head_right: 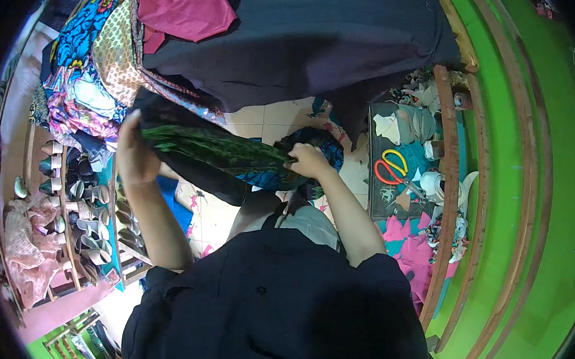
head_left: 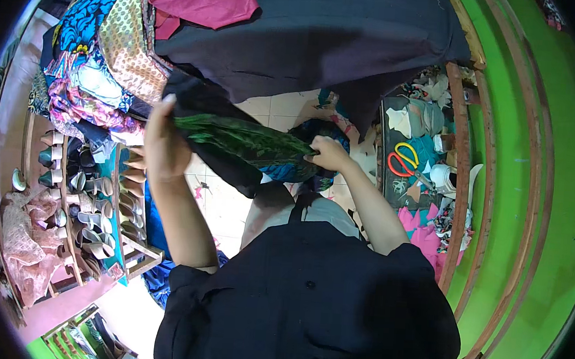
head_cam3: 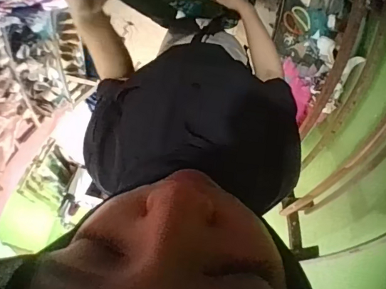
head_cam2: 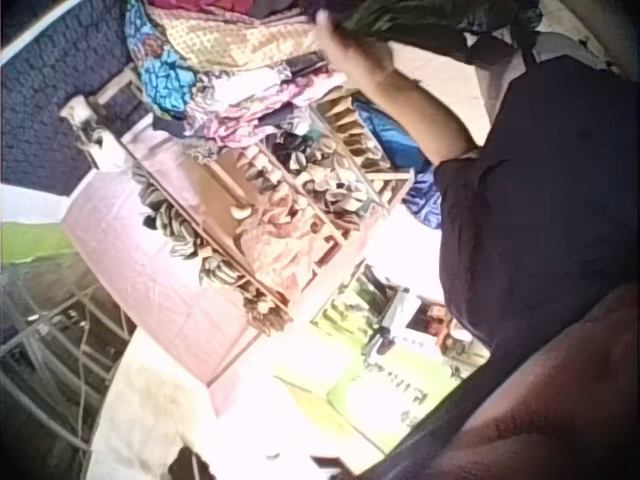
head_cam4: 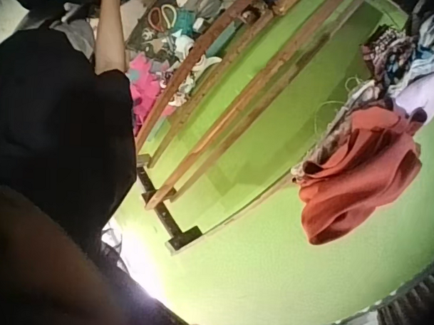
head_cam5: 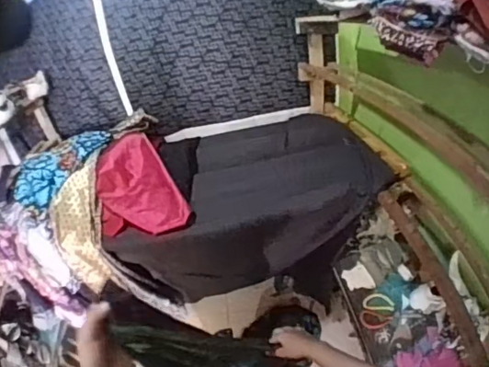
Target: Folding and organizing colorful patterned fabric pieces in a garment or shoe workshop.
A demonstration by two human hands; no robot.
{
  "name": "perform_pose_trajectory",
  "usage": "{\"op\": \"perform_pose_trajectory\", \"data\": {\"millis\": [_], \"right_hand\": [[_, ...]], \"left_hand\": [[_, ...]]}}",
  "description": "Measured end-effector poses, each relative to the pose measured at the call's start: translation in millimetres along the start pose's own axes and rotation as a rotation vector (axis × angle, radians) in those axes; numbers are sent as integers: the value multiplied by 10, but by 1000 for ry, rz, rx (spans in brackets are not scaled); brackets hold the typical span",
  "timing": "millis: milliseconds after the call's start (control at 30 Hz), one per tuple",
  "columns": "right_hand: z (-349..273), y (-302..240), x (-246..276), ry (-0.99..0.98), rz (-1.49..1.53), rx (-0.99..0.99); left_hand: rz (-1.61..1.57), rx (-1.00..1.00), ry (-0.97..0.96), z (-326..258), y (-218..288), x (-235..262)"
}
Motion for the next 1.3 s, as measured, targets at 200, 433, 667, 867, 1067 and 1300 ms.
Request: {"op": "perform_pose_trajectory", "data": {"millis": [200,433,667,867,1067,1300], "right_hand": [[-26,-72,-170,215,254,-69],[37,-1358,631,25,562,121],[108,-331,-179,-471,-90,-83],[-70,556,-70,-263,-309,-274],[-77,973,319,144,319,-316],[73,-1403,1336,259,486,345]], "left_hand": [[1149,-69,201,-196,220,58],[1756,447,-477,-140,-955,63],[1219,65,341,-458,527,750],[246,-565,876,-1221,1528,2144],[1453,-346,1234,-1129,1327,1822],[1522,-282,-303,118,-466,-539]]}}
Point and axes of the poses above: each hand's wrist, its own z-axis towards the middle knuckle, its own x-axis out of the back of the hand, y = z × x, the point moved 7 cm from there along z, towards the middle knuckle, and after that the axes turned 9 degrees about -y, right-handed, at the moved point
